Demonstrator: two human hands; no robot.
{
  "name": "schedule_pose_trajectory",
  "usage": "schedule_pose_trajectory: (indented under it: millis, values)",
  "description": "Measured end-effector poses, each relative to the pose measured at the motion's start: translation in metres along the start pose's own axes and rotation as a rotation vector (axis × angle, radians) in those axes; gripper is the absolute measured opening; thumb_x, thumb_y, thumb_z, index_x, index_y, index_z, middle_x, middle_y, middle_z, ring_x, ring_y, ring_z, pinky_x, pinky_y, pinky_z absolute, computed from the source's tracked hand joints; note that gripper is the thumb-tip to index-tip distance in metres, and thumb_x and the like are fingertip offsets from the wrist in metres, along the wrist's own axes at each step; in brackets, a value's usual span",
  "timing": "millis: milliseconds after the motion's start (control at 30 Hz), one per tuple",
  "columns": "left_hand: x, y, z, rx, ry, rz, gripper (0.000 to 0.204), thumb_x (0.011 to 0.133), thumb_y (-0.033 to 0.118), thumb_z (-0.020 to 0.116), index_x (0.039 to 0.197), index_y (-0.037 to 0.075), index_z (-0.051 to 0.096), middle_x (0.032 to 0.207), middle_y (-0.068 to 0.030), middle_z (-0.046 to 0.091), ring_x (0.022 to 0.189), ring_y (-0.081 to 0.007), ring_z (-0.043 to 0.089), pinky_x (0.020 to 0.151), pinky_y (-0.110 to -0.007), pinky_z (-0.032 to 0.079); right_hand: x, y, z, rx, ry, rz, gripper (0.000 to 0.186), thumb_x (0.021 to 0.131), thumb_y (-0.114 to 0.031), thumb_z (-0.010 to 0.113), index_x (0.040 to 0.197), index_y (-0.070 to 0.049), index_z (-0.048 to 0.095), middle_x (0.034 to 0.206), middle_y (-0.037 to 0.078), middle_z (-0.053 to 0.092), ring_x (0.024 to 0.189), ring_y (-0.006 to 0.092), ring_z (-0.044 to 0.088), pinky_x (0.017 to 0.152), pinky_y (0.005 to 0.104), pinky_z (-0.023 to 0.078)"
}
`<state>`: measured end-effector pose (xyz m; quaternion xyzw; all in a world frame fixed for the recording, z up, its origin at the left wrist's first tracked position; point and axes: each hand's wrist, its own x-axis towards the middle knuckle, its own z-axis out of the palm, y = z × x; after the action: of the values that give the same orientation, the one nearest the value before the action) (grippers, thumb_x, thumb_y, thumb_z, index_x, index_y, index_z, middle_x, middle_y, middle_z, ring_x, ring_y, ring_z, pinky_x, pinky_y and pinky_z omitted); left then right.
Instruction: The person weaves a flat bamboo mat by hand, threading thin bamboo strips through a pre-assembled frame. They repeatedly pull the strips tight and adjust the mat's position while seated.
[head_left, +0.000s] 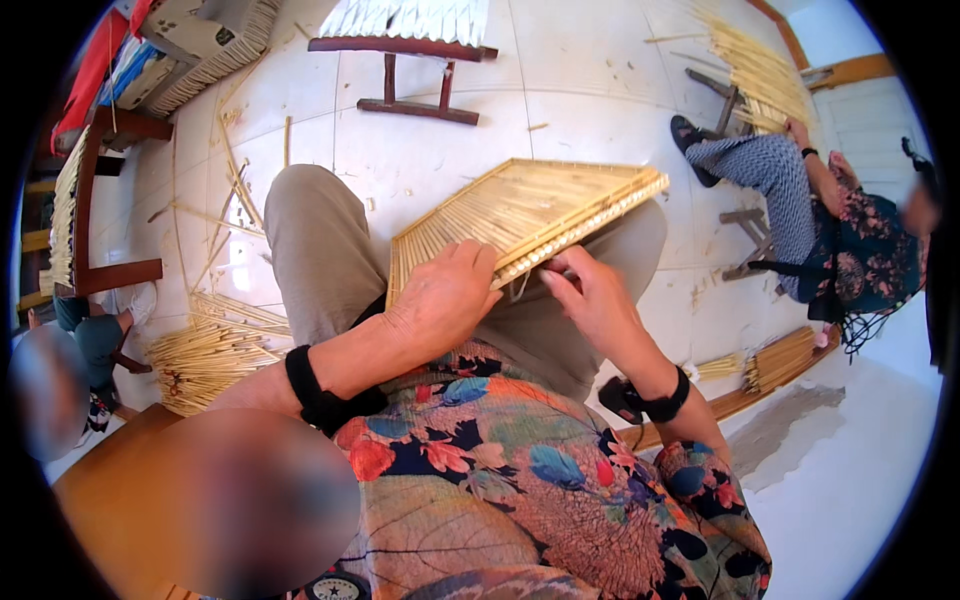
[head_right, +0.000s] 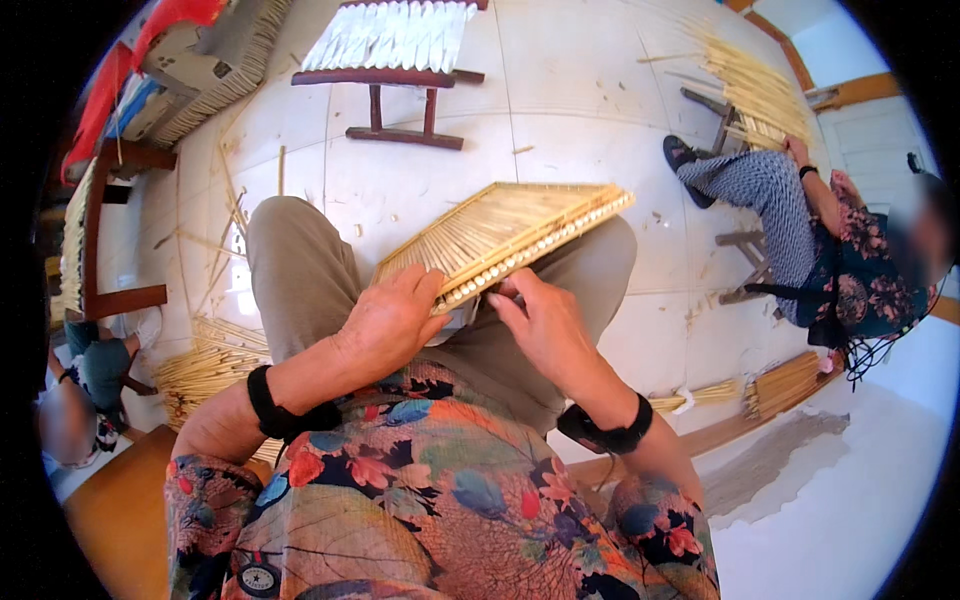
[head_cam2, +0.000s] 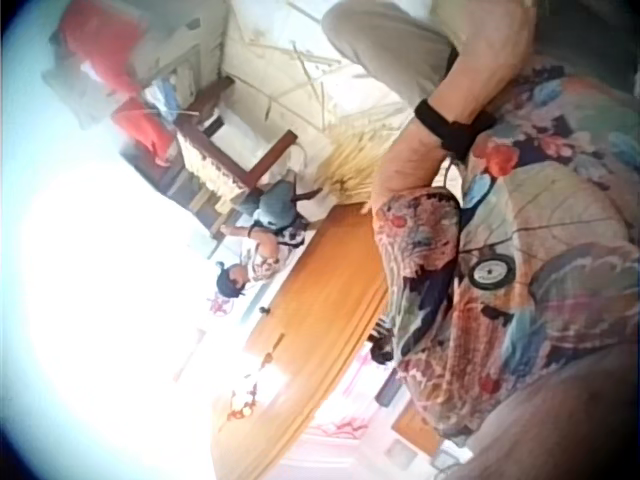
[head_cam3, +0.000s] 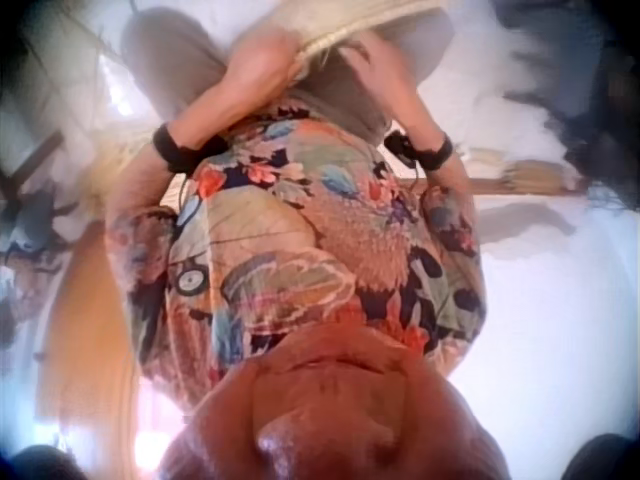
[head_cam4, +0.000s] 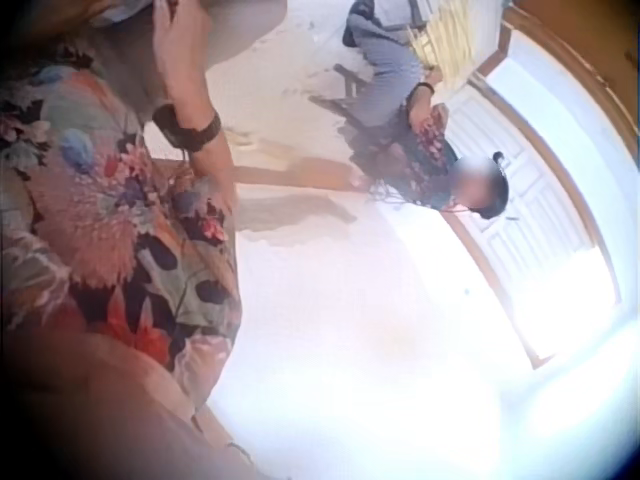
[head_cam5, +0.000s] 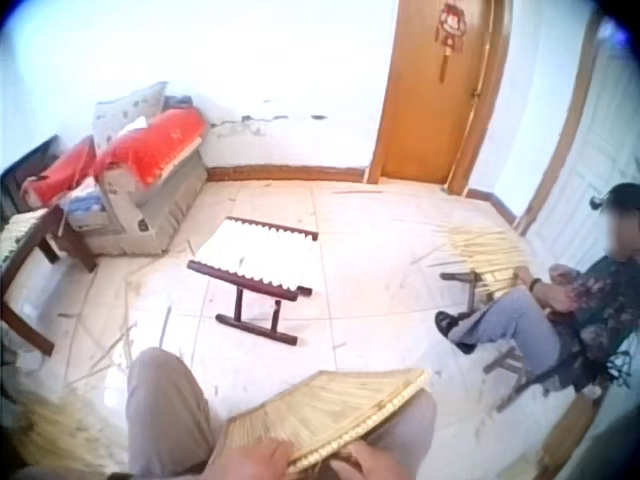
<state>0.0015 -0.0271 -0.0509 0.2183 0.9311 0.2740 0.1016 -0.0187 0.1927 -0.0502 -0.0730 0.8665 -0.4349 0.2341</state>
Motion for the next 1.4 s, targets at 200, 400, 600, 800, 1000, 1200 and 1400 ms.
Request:
schedule_pose_trajectory:
  millis: [200,400,600,800,1000,1200,1400]
  values:
    - [-0.008,-0.012,0.007,0.196,0.056,0.056,0.040,0.079,0.018,0.071,0.110,-0.001,0.053,0.094,-0.0161,0.054,0.090,-0.0327,0.057,0.075,-0.043,0.049,0.026,-0.036,-0.016,-0.557,0.119,-0.705,0.014,0.082,-0.014,0.070,0.091,-0.009,0.060,0.086,0.008,0.054,0.086,0.0268,0.057,0.068,0.0374,0.049]
    - [-0.026,-0.017,0.005,0.326,0.195,0.131,0.034,0.079,0.015,0.063,0.106,-0.004,0.055,0.090,-0.0117,0.052,0.086,-0.0268,0.054,0.074,-0.038,0.047,0.055,-0.053,0.005,-0.560,-0.102,-0.720,0.009,0.085,-0.014,0.067,0.088,-0.008,0.060,0.085,0.009,0.054,0.076,0.0292,0.058,0.064,0.0394,0.048]
    - [-0.034,-0.023,0.000,0.277,0.224,0.172,0.029,0.078,0.013,0.055,0.102,-0.004,0.058,0.090,-0.0112,0.052,0.084,-0.0253,0.053,0.075,-0.036,0.046,0.058,-0.063,0.018,-0.441,-0.165,-0.582,0.007,0.083,-0.010,0.063,0.082,-0.005,0.058,0.082,0.011,0.055,0.074,0.0314,0.058,0.062,0.0394,0.047]
    - [-0.034,-0.032,-0.009,0.237,0.244,0.195,0.025,0.076,0.012,0.055,0.096,-0.002,0.058,0.089,-0.0123,0.052,0.083,-0.0269,0.053,0.073,-0.037,0.046,0.068,-0.070,0.034,-0.375,-0.093,-0.664,0.008,0.081,-0.010,0.062,0.081,-0.005,0.057,0.079,0.013,0.053,0.072,0.0334,0.057,0.063,0.0402,0.047]
    - [-0.038,-0.036,0.004,0.131,0.302,0.198,0.020,0.081,0.012,0.057,0.096,0.000,0.056,0.087,-0.0105,0.052,0.083,-0.0260,0.054,0.072,-0.038,0.046,0.103,-0.152,-0.022,0.002,0.200,-0.546,0.008,0.093,-0.011,0.061,0.091,-0.003,0.060,0.078,0.004,0.060,0.067,0.0148,0.053,0.066,0.0292,0.047]
    - [-0.036,-0.046,-0.008,0.231,0.317,0.122,0.017,0.081,0.011,0.056,0.095,0.002,0.055,0.085,-0.0097,0.050,0.082,-0.0250,0.053,0.072,-0.038,0.045,0.068,-0.081,0.011,-0.544,-0.139,-0.607,0.014,0.090,-0.019,0.063,0.090,-0.006,0.058,0.085,0.011,0.058,0.077,0.0287,0.060,0.068,0.0372,0.051]
    - [-0.036,-0.040,-0.002,0.276,0.345,0.122,0.017,0.078,0.011,0.056,0.092,0.002,0.056,0.084,-0.0089,0.049,0.081,-0.0241,0.052,0.071,-0.035,0.044,0.074,-0.070,0.026,-0.591,-0.212,-0.659,0.015,0.089,-0.018,0.063,0.092,-0.006,0.055,0.088,0.013,0.054,0.079,0.0340,0.059,0.064,0.0432,0.050]
